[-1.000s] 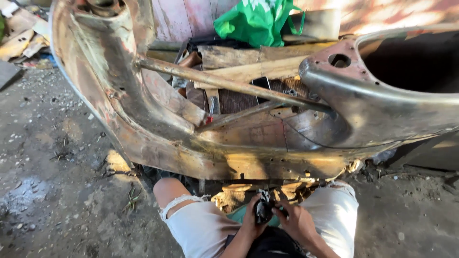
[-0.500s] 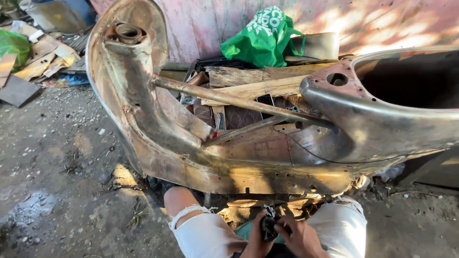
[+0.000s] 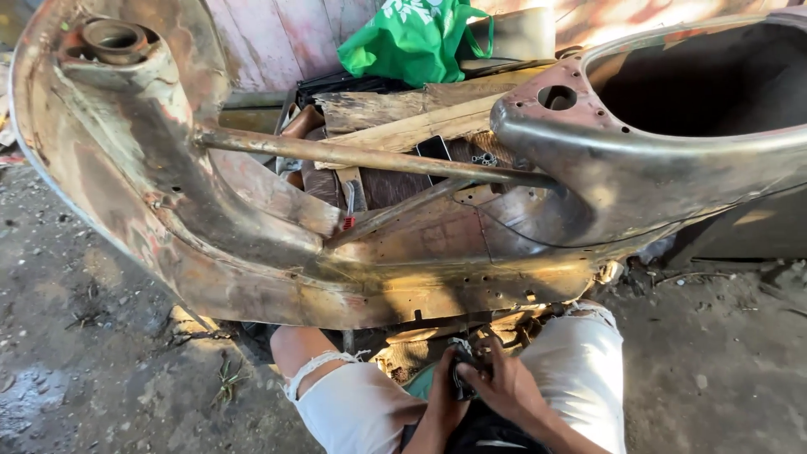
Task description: Cleaning and preparing the metal surface of a scooter frame using a small hand tool.
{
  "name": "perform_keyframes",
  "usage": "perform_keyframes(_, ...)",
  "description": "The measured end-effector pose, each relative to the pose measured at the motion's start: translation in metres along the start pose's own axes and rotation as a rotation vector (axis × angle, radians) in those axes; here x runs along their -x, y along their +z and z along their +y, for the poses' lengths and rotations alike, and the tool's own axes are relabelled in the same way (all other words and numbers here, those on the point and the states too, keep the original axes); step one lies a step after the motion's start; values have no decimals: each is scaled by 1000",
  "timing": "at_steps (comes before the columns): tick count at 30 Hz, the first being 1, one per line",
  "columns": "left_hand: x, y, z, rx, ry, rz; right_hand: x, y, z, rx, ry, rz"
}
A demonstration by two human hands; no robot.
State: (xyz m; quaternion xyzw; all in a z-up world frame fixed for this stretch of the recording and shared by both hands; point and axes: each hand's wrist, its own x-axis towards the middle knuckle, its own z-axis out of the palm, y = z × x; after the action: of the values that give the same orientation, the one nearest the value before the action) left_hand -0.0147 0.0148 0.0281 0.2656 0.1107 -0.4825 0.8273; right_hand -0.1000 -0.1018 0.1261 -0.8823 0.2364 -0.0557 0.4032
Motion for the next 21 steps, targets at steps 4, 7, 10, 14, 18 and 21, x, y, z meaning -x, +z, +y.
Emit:
perform_keyframes(4, 5, 16, 6, 13, -32, 12, 4, 14, 1, 136, 60, 4)
perform_keyframes(7, 4, 18, 6, 14, -18, -5, 13, 14, 11, 153, 105, -55)
perform_keyframes(10, 8, 37, 17, 107, 19, 127, 23, 17, 25, 228, 152, -40)
perform_keyframes(14, 16, 37, 16, 79, 4, 53, 21, 5, 5, 201, 108, -58)
perform_keyframes(18, -13, -14, -5, -84, 11, -123, 9, 4, -13, 142, 106, 23)
perform_keyframes(21, -23, -36, -10, -179, 85, -79, 8, 0, -17, 120, 113, 42)
